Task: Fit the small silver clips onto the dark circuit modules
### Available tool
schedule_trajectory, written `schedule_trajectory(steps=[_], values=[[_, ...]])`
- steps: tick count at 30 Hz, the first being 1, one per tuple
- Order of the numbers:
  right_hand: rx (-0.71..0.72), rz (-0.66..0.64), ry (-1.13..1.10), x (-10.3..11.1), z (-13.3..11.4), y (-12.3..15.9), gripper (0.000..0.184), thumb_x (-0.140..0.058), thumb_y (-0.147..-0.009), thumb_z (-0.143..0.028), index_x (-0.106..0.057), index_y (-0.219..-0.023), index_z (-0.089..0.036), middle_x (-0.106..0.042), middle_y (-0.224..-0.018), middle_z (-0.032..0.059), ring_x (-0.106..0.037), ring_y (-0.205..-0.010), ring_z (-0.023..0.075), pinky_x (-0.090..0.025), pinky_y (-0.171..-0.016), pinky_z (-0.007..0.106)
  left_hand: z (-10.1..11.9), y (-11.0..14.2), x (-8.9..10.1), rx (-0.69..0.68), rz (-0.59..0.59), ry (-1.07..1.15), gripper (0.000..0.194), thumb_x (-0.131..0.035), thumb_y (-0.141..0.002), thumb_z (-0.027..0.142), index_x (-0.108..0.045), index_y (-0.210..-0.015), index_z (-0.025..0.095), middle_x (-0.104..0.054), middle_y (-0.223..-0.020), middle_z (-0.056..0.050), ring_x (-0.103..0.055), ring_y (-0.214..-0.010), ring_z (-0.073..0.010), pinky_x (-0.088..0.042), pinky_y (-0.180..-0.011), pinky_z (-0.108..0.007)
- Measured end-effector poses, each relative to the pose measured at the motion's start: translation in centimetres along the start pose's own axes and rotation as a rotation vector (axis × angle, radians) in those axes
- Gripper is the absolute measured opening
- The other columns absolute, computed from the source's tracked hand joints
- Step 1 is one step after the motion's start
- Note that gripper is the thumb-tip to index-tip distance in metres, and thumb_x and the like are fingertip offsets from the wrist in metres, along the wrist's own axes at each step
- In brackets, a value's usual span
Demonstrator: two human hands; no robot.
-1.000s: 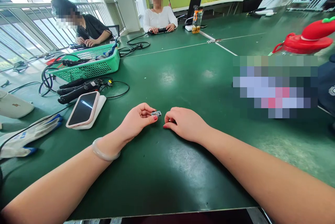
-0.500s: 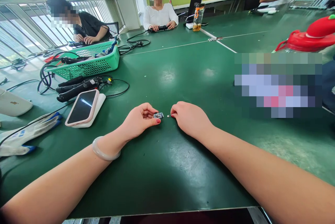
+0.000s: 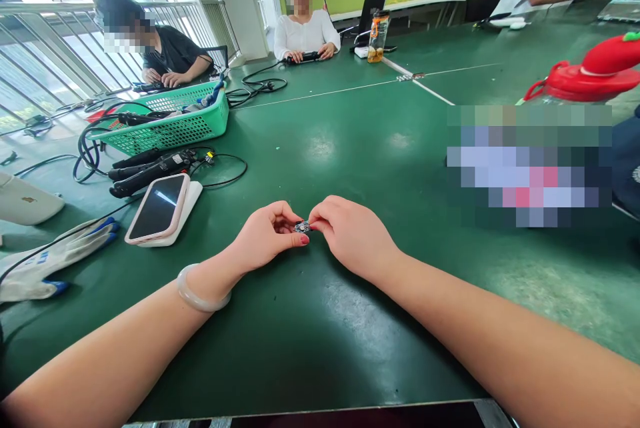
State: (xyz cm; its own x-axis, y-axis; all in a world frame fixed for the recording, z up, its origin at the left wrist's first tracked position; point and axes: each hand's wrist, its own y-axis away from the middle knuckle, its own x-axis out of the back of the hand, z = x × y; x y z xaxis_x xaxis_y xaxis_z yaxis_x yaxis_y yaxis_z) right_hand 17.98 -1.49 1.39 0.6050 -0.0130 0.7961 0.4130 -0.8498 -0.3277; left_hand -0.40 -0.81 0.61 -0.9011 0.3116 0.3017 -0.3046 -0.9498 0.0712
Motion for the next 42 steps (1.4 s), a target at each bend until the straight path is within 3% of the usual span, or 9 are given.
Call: schedule_trajectory(steps=[5, 11, 20, 26, 28, 30, 34, 38, 42], values=[[0.04, 0.005, 0.015, -0.2, 0.3, 0.1, 0.013, -0.053, -0.087, -0.019, -0.065, -0.082, -0.02, -0.066, -0.083, 0.0011, -0.059, -0.076, 0.0143, -0.045, -0.068, 0.027, -0.1, 0.0, 0.0, -0.021, -0.016, 0.026, 0.034, -0.08, -0.058, 0.028, -0.054, -0.077, 0.016, -0.062, -0.069, 0.002, -0.055, -0.062, -0.0086, -0.045, -0.06, -0.023], [0.032, 0.046, 0.04, 0.1, 0.7, 0.3, 0.02, -0.057, -0.086, -0.026, -0.065, -0.103, -0.02, -0.067, -0.091, 0.0021, -0.06, -0.077, 0.0147, -0.046, -0.069, 0.027, 0.0, -0.3, 0.0, -0.007, 0.022, 0.155, 0.031, -0.078, -0.061, 0.023, -0.055, -0.079, 0.015, -0.066, -0.076, 0.0, -0.06, -0.067, -0.0094, -0.049, -0.068, -0.026], [0.056, 0.095, 0.121, -1.0, 0.3, 0.1, 0.02, -0.059, -0.084, -0.04, -0.063, -0.084, -0.02, -0.066, -0.082, 0.0017, -0.06, -0.075, 0.0151, -0.043, -0.064, 0.027, 0.7, 0.1, 0.1, 0.062, -0.056, 0.347, 0.03, -0.068, -0.075, 0.024, -0.064, -0.102, 0.012, -0.071, -0.095, -0.008, -0.065, -0.087, -0.014, -0.048, -0.088, -0.032], [0.084, 0.06, 0.163, -1.6, 0.1, -0.1, 0.023, -0.058, -0.085, -0.043, -0.063, -0.085, -0.02, -0.065, -0.081, 0.002, -0.06, -0.075, 0.0159, -0.042, -0.065, 0.027, 0.7, -0.1, 0.4, 0.107, -0.06, 0.355, 0.028, -0.063, -0.078, 0.021, -0.064, -0.104, 0.012, -0.071, -0.094, -0.008, -0.066, -0.083, -0.0136, -0.05, -0.086, -0.03], [0.055, 0.053, 0.142, -1.4, 0.4, -0.2, 0.023, -0.058, -0.085, -0.043, -0.064, -0.088, -0.021, -0.064, -0.08, 0.0016, -0.059, -0.074, 0.0154, -0.042, -0.065, 0.027, 0.4, -0.5, 1.3, 0.084, 0.024, 0.249, 0.027, -0.06, -0.079, 0.019, -0.064, -0.104, 0.012, -0.07, -0.101, -0.009, -0.066, -0.089, -0.0159, -0.05, -0.086, -0.031], [-0.009, 0.039, 0.113, -1.1, 0.8, -0.4, 0.022, -0.057, -0.085, -0.042, -0.064, -0.086, -0.021, -0.063, -0.078, 0.0009, -0.057, -0.07, 0.0145, -0.041, -0.063, 0.027, 0.0, -0.9, 2.9, 0.031, 0.169, 0.0, 0.027, -0.055, -0.08, 0.017, -0.064, -0.104, 0.012, -0.069, -0.103, -0.01, -0.066, -0.091, -0.0182, -0.05, -0.086, -0.033], [-0.121, 0.026, 0.014, -0.4, 1.9, -0.8, 0.024, -0.051, -0.086, -0.039, -0.065, -0.079, -0.022, -0.062, -0.072, 0.0007, -0.054, -0.064, 0.0137, -0.038, -0.058, 0.026, -0.8, -1.3, 7.2, -0.007, 0.528, -0.822, 0.034, -0.045, -0.082, 0.016, -0.067, -0.108, 0.016, -0.07, -0.101, -0.011, -0.063, -0.096, -0.0258, -0.044, -0.092, -0.041], [-0.184, 0.097, -0.048, 0.1, 2.8, -0.9, 0.027, -0.048, -0.086, -0.038, -0.065, -0.075, -0.02, -0.063, -0.068, 0.0007, -0.053, -0.061, 0.0141, -0.039, -0.059, 0.028, -1.4, -1.1, 10.0, 0.105, 0.525, -1.098, 0.036, -0.042, -0.079, 0.01, -0.069, -0.103, 0.013, -0.065, -0.111, -0.015, -0.061, -0.096, -0.0265, -0.044, -0.087, -0.036], [-0.231, 0.107, -0.085, 0.3, 3.2, -0.9, 0.028, -0.048, -0.085, -0.039, -0.064, -0.072, -0.02, -0.062, -0.063, 0.0005, -0.052, -0.057, 0.0141, -0.038, -0.057, 0.028, -1.6, -0.9, 10.7, 0.214, 0.485, -1.157, 0.033, -0.046, -0.079, 0.014, -0.07, -0.101, 0.014, -0.066, -0.104, -0.016, -0.06, -0.092, -0.0271, -0.044, -0.083, -0.037]])
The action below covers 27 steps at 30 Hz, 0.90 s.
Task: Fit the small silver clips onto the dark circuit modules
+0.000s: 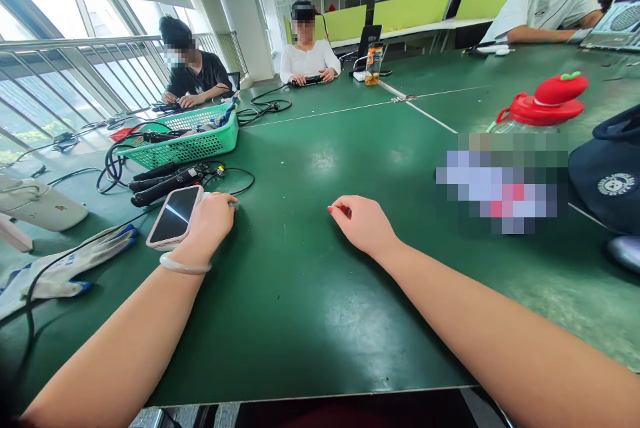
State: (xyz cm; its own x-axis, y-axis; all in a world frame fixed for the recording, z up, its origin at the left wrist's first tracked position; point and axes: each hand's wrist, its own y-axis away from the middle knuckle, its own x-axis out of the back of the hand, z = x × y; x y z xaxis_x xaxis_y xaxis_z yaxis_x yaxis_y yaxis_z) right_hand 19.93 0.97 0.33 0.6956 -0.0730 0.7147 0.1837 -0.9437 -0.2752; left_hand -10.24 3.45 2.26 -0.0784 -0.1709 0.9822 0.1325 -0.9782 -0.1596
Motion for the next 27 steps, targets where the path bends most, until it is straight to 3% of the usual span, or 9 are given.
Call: schedule_trajectory(steps=[7, 13, 18, 21, 24, 27], values=[[-0.03, -0.026, -0.024, -0.1, -0.2, 0.1, 0.029, -0.048, -0.084, -0.039, -0.064, -0.071, -0.02, -0.062, -0.063, 0.0011, -0.052, -0.057, 0.0146, -0.038, -0.056, 0.028, 0.0, -0.3, 0.3, 0.063, 0.015, 0.032, 0.03, -0.05, -0.079, 0.022, -0.071, -0.098, 0.014, -0.068, -0.091, -0.018, -0.057, -0.092, -0.0334, -0.043, -0.081, -0.044], [-0.041, -0.045, -0.019, -0.3, 0.0, 0.1, 0.028, -0.048, -0.084, -0.039, -0.065, -0.072, -0.02, -0.064, -0.065, 0.0007, -0.054, -0.059, 0.0147, -0.04, -0.058, 0.028, 0.0, -0.5, -0.3, 0.083, 0.049, 0.152, 0.037, -0.041, -0.081, 0.016, -0.07, -0.103, 0.012, -0.066, -0.102, -0.016, -0.058, -0.096, -0.027, -0.043, -0.089, -0.039], [-0.033, -0.058, -0.011, -0.5, 0.1, 0.1, 0.029, -0.047, -0.085, -0.04, -0.067, -0.074, -0.021, -0.064, -0.067, 0.0009, -0.055, -0.06, 0.0152, -0.04, -0.058, 0.029, -0.4, -1.1, -1.4, 0.067, 0.062, 0.262, 0.039, -0.039, -0.082, 0.017, -0.067, -0.109, 0.009, -0.068, -0.093, -0.015, -0.06, -0.091, -0.0265, -0.045, -0.086, -0.039], [-0.008, -0.078, -0.005, -0.6, -0.1, 0.2, 0.03, -0.046, -0.085, -0.039, -0.066, -0.073, -0.021, -0.063, -0.065, 0.0006, -0.054, -0.059, 0.0145, -0.04, -0.057, 0.028, 0.2, -1.2, -1.8, 0.0, 0.048, 0.311, 0.039, -0.041, -0.083, 0.018, -0.066, -0.112, 0.012, -0.067, -0.098, -0.013, -0.058, -0.098, -0.0259, -0.044, -0.09, -0.039], [0.066, -0.146, 0.003, -1.0, -0.5, 0.4, 0.027, -0.049, -0.085, -0.039, -0.067, -0.076, -0.021, -0.062, -0.067, -0.0001, -0.053, -0.06, 0.0135, -0.04, -0.058, 0.027, 2.3, -0.2, -2.0, -0.158, -0.029, 0.394, 0.034, -0.045, -0.084, 0.019, -0.068, -0.109, 0.019, -0.066, -0.106, -0.009, -0.056, -0.104, -0.0221, -0.041, -0.096, -0.036], [0.158, -0.228, 0.055, -1.4, -0.8, 0.6, 0.021, -0.058, -0.081, -0.038, -0.068, -0.09, -0.022, -0.064, -0.078, 0.0003, -0.056, -0.068, 0.0139, -0.042, -0.063, 0.027, 5.2, 2.1, -1.6, -0.346, -0.194, 0.708, 0.035, -0.044, -0.087, 0.024, -0.063, -0.116, 0.021, -0.064, -0.108, -0.007, -0.057, -0.098, -0.0183, -0.043, -0.093, -0.035]])
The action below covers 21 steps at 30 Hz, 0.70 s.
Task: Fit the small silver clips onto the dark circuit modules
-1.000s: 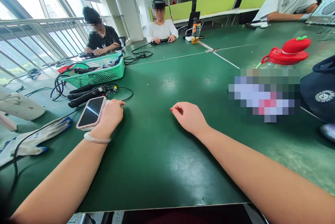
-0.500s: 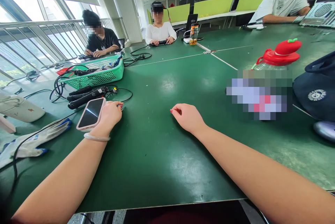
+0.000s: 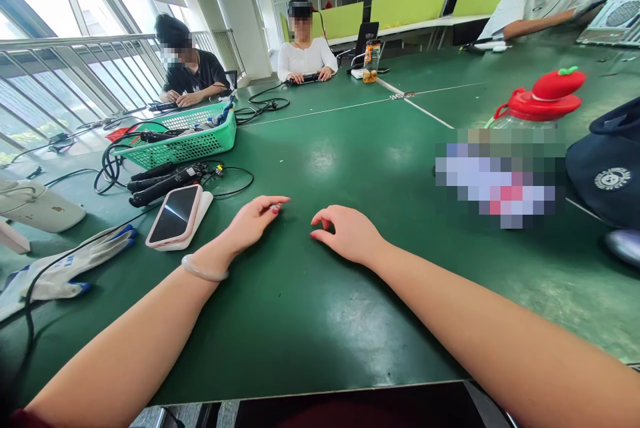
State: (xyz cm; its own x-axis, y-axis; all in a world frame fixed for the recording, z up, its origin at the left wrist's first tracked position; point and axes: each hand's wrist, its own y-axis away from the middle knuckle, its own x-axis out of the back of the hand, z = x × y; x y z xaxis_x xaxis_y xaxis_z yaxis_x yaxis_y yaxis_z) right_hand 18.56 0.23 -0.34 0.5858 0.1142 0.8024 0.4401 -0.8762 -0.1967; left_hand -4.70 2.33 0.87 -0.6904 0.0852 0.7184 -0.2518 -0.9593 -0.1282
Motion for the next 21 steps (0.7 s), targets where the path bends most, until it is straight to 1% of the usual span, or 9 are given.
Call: schedule_trajectory(steps=[2, 5, 9, 12, 15, 18, 19, 21], values=[[0.038, -0.029, 0.061, -0.2, 0.0, 0.0, 0.028, -0.062, -0.079, -0.038, -0.067, -0.102, -0.022, -0.065, -0.086, 0.0017, -0.058, -0.073, 0.015, -0.044, -0.067, 0.028, 1.8, 0.8, -1.1, -0.03, -0.076, 0.238, 0.036, -0.048, -0.086, 0.025, -0.061, -0.119, 0.02, -0.062, -0.107, -0.007, -0.057, -0.092, -0.0156, -0.046, -0.087, -0.031], [0.058, -0.049, 0.11, -0.3, 0.0, 0.0, 0.033, -0.061, -0.081, -0.039, -0.066, -0.11, -0.022, -0.065, -0.092, 0.0032, -0.059, -0.077, 0.0163, -0.046, -0.07, 0.03, 3.4, 1.5, -1.8, -0.036, -0.114, 0.413, 0.035, -0.053, -0.083, 0.024, -0.06, -0.117, 0.018, -0.06, -0.107, -0.007, -0.056, -0.093, -0.0145, -0.046, -0.086, -0.029], [0.087, -0.067, 0.115, -0.3, 0.1, 0.0, 0.028, -0.057, -0.085, -0.039, -0.069, -0.106, -0.025, -0.065, -0.095, 0.0026, -0.061, -0.08, 0.016, -0.047, -0.073, 0.03, 3.5, 1.7, -1.9, 0.038, -0.148, 0.5, 0.035, -0.057, -0.082, 0.026, -0.061, -0.115, 0.018, -0.059, -0.097, -0.004, -0.056, -0.083, -0.0116, -0.046, -0.084, -0.03], [0.082, -0.067, 0.122, -0.4, 0.0, 0.0, 0.028, -0.057, -0.085, -0.039, -0.068, -0.108, -0.026, -0.064, -0.094, 0.0018, -0.061, -0.077, 0.0155, -0.047, -0.072, 0.03, 3.3, 1.7, -2.0, 0.065, -0.19, 0.64, 0.038, -0.061, -0.08, 0.031, -0.06, -0.116, 0.019, -0.058, -0.095, -0.004, -0.056, -0.089, -0.0133, -0.045, -0.086, -0.032], [0.103, -0.058, 0.142, -0.5, -0.1, 0.0, 0.029, -0.056, -0.086, -0.036, -0.066, -0.111, -0.027, -0.064, -0.094, 0.0019, -0.06, -0.076, 0.0151, -0.047, -0.071, 0.03, 3.4, 1.8, -2.1, 0.068, -0.236, 0.807, 0.041, -0.065, -0.078, 0.033, -0.059, -0.116, 0.019, -0.058, -0.094, -0.004, -0.057, -0.093, -0.0143, -0.045, -0.09, -0.033], [0.152, -0.047, 0.166, -0.8, -0.2, 0.0, 0.027, -0.054, -0.087, -0.031, -0.067, -0.11, -0.027, -0.063, -0.096, 0.0029, -0.06, -0.079, 0.016, -0.047, -0.072, 0.03, 3.3, 1.7, -2.2, 0.069, -0.204, 0.891, 0.039, -0.066, -0.077, 0.031, -0.06, -0.114, 0.019, -0.061, -0.094, -0.004, -0.058, -0.093, -0.0141, -0.044, -0.092, -0.033], [0.164, -0.044, 0.163, -0.8, -0.3, 0.0, 0.025, -0.053, -0.088, -0.029, -0.068, -0.108, -0.026, -0.063, -0.095, 0.003, -0.06, -0.08, 0.0162, -0.047, -0.073, 0.031, 3.2, 1.6, -2.2, 0.075, -0.178, 0.882, 0.037, -0.066, -0.077, 0.031, -0.061, -0.112, 0.019, -0.062, -0.095, -0.004, -0.058, -0.093, -0.0139, -0.044, -0.092, -0.033], [0.171, -0.046, 0.14, -0.9, -0.5, 0.0, 0.022, -0.053, -0.088, -0.026, -0.07, -0.101, -0.024, -0.064, -0.093, 0.003, -0.06, -0.082, 0.0163, -0.046, -0.075, 0.03, 2.9, 1.4, -2.3, 0.098, -0.109, 0.796, 0.033, -0.063, -0.079, 0.032, -0.063, -0.109, 0.018, -0.066, -0.097, -0.006, -0.059, -0.09, -0.0136, -0.045, -0.087, -0.031]])
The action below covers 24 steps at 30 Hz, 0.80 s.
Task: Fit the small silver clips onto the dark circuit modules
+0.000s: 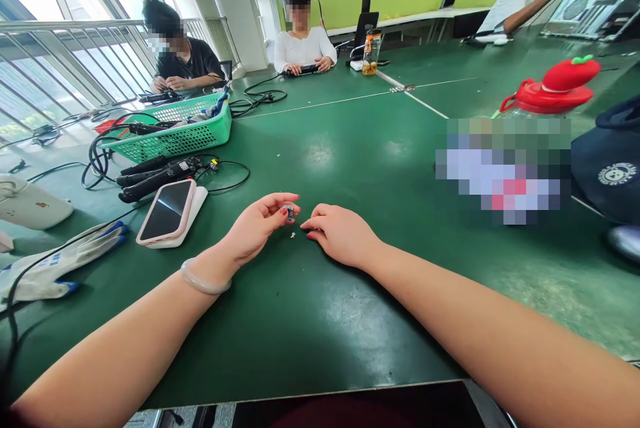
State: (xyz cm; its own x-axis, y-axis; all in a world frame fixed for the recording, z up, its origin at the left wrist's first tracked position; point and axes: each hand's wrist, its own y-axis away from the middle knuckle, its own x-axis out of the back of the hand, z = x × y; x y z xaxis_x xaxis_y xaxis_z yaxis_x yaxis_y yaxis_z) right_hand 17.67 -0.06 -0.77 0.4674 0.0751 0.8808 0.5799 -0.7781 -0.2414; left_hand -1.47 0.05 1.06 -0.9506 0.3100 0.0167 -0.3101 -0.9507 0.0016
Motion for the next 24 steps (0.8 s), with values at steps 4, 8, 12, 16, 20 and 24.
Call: schedule_trajectory(steps=[4, 8, 12, 16, 20, 24], values=[[-0.027, -0.006, -0.061, 0.3, -0.3, -0.1, 0.015, -0.054, -0.086, -0.022, -0.068, -0.082, -0.02, -0.065, -0.085, 0.0026, -0.059, -0.081, 0.0166, -0.045, -0.075, 0.031, -0.6, -0.4, 0.5, 0.002, 0.1, -0.286, 0.026, -0.058, -0.081, 0.032, -0.067, -0.1, 0.017, -0.071, -0.091, -0.007, -0.061, -0.079, -0.0138, -0.046, -0.078, -0.029], [-0.177, 0.033, -0.291, 0.8, -0.2, 0.0, 0.012, -0.056, -0.082, -0.027, -0.064, -0.078, -0.02, -0.065, -0.072, -0.0002, -0.058, -0.067, 0.0141, -0.045, -0.066, 0.029, -0.8, -0.2, 0.5, -0.013, 0.105, -0.456, 0.026, -0.055, -0.082, 0.035, -0.069, -0.098, 0.02, -0.072, -0.09, -0.005, -0.061, -0.071, -0.0128, -0.047, -0.071, -0.028], [-0.335, 0.086, -0.608, 0.9, 0.3, -0.1, 0.014, -0.056, -0.079, -0.031, -0.063, -0.08, -0.018, -0.067, -0.072, 0.0008, -0.059, -0.062, 0.0128, -0.047, -0.064, 0.028, -0.7, -0.1, 0.1, 0.02, 0.068, -0.371, 0.027, -0.056, -0.082, 0.032, -0.066, -0.102, 0.018, -0.07, -0.09, -0.006, -0.059, -0.062, -0.01, -0.049, -0.063, -0.026], [-0.379, 0.105, -0.75, 0.9, 0.5, -0.3, 0.019, -0.059, -0.076, -0.033, -0.064, -0.083, -0.017, -0.067, -0.072, 0.0015, -0.058, -0.059, 0.0119, -0.047, -0.061, 0.027, -0.6, 0.0, -0.5, 0.002, -0.019, -0.197, 0.031, -0.057, -0.079, 0.014, -0.061, -0.11, 0.015, -0.067, -0.097, -0.008, -0.066, -0.078, -0.0124, -0.053, -0.076, -0.028], [-0.356, 0.096, -0.743, 0.9, 0.2, -0.2, 0.022, -0.06, -0.076, -0.038, -0.065, -0.08, -0.018, -0.065, -0.069, 0.0004, -0.056, -0.059, 0.012, -0.046, -0.061, 0.027, -0.2, 0.4, -1.0, 0.0, -0.066, -0.217, 0.036, -0.056, -0.078, 0.008, -0.06, -0.113, 0.015, -0.069, -0.099, -0.008, -0.068, -0.086, -0.0154, -0.054, -0.083, -0.03], [-0.328, 0.095, -0.679, 0.9, -0.1, 0.0, 0.02, -0.058, -0.078, -0.038, -0.065, -0.077, -0.019, -0.065, -0.069, 0.0, -0.057, -0.061, 0.0128, -0.045, -0.064, 0.028, 0.4, 0.7, -1.1, -0.034, -0.049, -0.333, 0.036, -0.06, -0.076, 0.01, -0.062, -0.112, 0.017, -0.07, -0.097, -0.005, -0.068, -0.084, -0.0146, -0.054, -0.085, -0.03]])
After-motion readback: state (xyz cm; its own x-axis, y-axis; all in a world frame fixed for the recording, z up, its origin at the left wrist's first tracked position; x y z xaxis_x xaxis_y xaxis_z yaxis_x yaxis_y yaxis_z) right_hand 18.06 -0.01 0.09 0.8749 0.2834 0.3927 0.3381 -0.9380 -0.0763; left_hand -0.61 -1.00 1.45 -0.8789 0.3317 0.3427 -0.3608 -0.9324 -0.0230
